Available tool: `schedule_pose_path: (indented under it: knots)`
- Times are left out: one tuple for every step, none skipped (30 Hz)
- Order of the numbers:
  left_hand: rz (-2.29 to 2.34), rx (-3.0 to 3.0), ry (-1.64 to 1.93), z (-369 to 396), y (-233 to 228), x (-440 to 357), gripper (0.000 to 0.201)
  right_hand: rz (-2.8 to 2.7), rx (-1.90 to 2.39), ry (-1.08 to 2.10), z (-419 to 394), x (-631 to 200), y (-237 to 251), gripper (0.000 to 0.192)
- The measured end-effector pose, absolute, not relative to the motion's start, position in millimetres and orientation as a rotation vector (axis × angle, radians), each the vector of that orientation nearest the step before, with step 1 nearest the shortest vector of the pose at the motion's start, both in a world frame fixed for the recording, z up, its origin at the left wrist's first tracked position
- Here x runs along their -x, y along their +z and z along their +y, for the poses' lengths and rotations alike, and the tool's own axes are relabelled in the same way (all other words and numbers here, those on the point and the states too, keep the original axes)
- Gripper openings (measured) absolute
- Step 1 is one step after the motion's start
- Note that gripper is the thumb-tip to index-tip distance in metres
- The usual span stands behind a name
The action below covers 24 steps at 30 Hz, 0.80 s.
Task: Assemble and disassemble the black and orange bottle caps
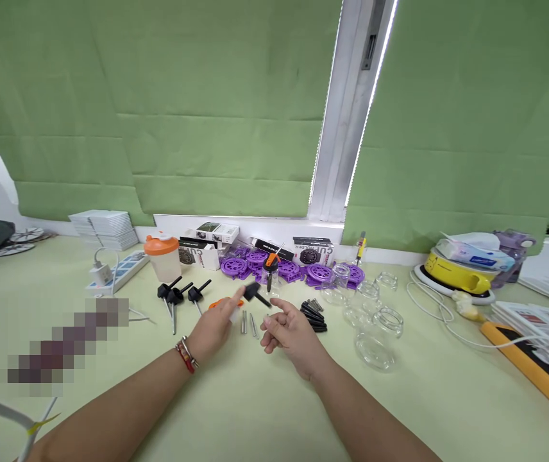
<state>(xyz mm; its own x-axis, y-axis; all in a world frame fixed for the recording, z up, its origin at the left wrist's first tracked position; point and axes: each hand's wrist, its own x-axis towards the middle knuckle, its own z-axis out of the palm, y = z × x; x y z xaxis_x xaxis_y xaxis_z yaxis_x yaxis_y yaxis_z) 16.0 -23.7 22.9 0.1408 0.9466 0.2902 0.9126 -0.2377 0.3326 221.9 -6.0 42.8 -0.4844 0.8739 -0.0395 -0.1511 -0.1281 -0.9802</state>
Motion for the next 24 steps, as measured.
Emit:
schedule_pose_path:
  knots:
    - [1.97, -2.218, 0.826, -19, 24, -6, 0.077, -1.373, 0.876, 1.712, -6, -222, 43, 0.072]
    - [2.082, -2.083, 1.003, -14, 25, 5, 0.076, -1.376, 0.897, 1.711, -6, -223, 42, 0.073]
    - [2.19, -1.935, 1.142, -10, 25, 16, 0.074, -1.385, 0.915, 1.711, -5, -223, 41, 0.071]
    - [2.282, -1.806, 1.17, -6, 25, 28, 0.073, -1.398, 0.931, 1.712, -4, -224, 39, 0.067]
    - [2.368, -1.703, 1.148, -3, 25, 38, 0.071, -1.411, 0.944, 1.71, -2, -224, 38, 0.062]
    - [2.452, -1.614, 1.088, 0, 23, 48, 0.071, -1.422, 0.953, 1.703, -1, -224, 36, 0.057]
    - [2.521, -1.552, 1.017, 2, 22, 55, 0.07, -1.43, 0.958, 1.696, 0, -225, 34, 0.053]
    - [2.544, -1.524, 0.982, 4, 20, 60, 0.069, -1.435, 0.96, 1.69, 1, -225, 33, 0.051]
    - [2.563, -1.507, 0.942, 5, 19, 64, 0.068, -1.436, 0.958, 1.685, 2, -225, 32, 0.05]
    - [2.574, -1.511, 0.898, 6, 17, 66, 0.067, -1.438, 0.956, 1.684, 3, -225, 30, 0.049]
    - [2.586, -1.527, 0.851, 6, 16, 67, 0.067, -1.44, 0.953, 1.684, 4, -225, 29, 0.048]
    - [2.604, -1.547, 0.795, 7, 15, 66, 0.066, -1.441, 0.952, 1.683, 5, -225, 28, 0.047]
    - [2.623, -1.568, 0.74, 7, 15, 66, 0.065, -1.443, 0.953, 1.682, 6, -225, 27, 0.046]
    - [2.641, -1.584, 0.695, 7, 15, 65, 0.062, -1.443, 0.954, 1.68, 6, -225, 26, 0.045]
    - [2.656, -1.591, 0.666, 7, 15, 64, 0.057, -1.442, 0.955, 1.678, 7, -225, 26, 0.043]
    - [2.665, -1.594, 0.646, 8, 15, 63, 0.051, -1.438, 0.955, 1.678, 8, -225, 25, 0.042]
    - [2.672, -1.594, 0.635, 7, 16, 62, 0.045, -1.434, 0.957, 1.679, 8, -225, 25, 0.041]
    - [2.676, -1.597, 0.629, 7, 17, 60, 0.039, -1.431, 0.962, 1.678, 8, -225, 26, 0.041]
    - [2.68, -1.602, 0.621, 7, 18, 59, 0.035, -1.43, 0.97, 1.675, 8, -225, 26, 0.04]
    - [2.683, -1.607, 0.616, 6, 19, 57, 0.032, -1.433, 0.979, 1.666, 8, -225, 27, 0.04]
    - [2.688, -1.621, 0.608, 4, 21, 55, 0.031, -1.442, 0.989, 1.648, 8, -225, 29, 0.04]
    - [2.698, -1.655, 0.596, 3, 23, 52, 0.03, -1.457, 0.995, 1.62, 9, -224, 30, 0.04]
    - [2.709, -1.716, 0.581, 1, 25, 49, 0.029, -1.475, 1.003, 1.579, 11, -223, 31, 0.04]
    - [2.718, -1.8, 0.564, 0, 27, 45, 0.028, -1.497, 1.015, 1.518, 15, -221, 32, 0.041]
